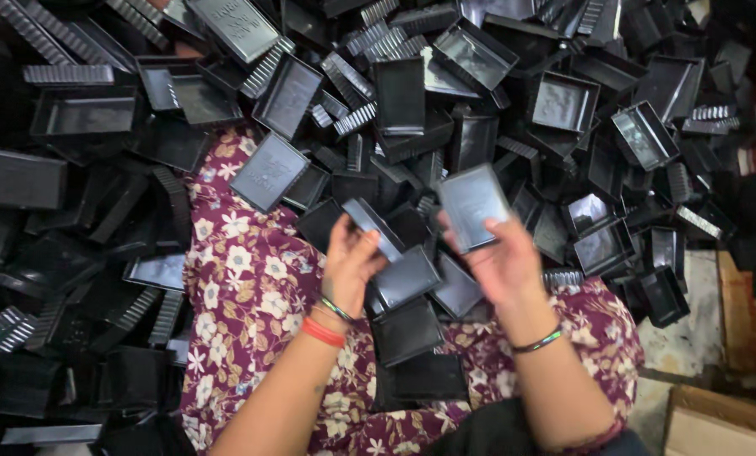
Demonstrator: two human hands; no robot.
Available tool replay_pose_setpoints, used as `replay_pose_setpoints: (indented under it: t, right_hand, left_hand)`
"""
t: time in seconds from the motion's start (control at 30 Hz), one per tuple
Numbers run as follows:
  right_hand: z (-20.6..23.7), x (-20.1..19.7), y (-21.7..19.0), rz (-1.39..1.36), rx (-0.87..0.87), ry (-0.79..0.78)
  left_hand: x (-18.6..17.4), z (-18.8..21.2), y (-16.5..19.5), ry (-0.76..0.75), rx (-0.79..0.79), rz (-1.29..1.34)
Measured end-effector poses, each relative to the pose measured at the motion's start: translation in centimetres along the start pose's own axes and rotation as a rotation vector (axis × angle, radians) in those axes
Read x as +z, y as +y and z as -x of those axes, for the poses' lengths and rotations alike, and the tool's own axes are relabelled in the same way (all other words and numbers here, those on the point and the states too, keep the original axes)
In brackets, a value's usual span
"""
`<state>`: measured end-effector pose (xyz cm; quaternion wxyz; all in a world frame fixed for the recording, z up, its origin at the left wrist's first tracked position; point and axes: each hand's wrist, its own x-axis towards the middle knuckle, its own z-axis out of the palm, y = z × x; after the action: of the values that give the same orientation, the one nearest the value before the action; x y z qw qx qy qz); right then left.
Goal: The person sits on the floor and repeatedly picks up two black plastic components from a large pile. They align and press the pieces together to form a single unit, then place the assembled item aside. The process is repeated continuously with new pairs of parts.
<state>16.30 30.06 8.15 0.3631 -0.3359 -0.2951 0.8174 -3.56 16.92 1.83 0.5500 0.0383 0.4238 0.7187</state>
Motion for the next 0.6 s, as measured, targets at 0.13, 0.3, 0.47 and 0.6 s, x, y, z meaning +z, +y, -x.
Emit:
replay_pose_setpoints:
  t: [0.13,0.3,0.47,0.6]
  right_hand:
    - [5.4,-6.3,-10.6,-0.430,-0.234,-0.308]
    - [17.9,-17.6,-16.0,-0.616,-0.676,-0.640]
    - [15.8,-15.5,-14.0,-0.485,-0.664,-0.509]
    - [7.6,-7.4,-4.3,0.842,-0.282,0.416]
  left_hand:
    - [-1.0,0.0,0.0,-0.008,0.029,0.039]
    - [-1.1,0.9,-1.0,-0.045,-0.011,-0.060]
    - [-0.7,2.0,-1.7,-0.078,0.029,-0.169]
    - [-0.8,2.9,-1.4,-0.066,0.025,-0.203]
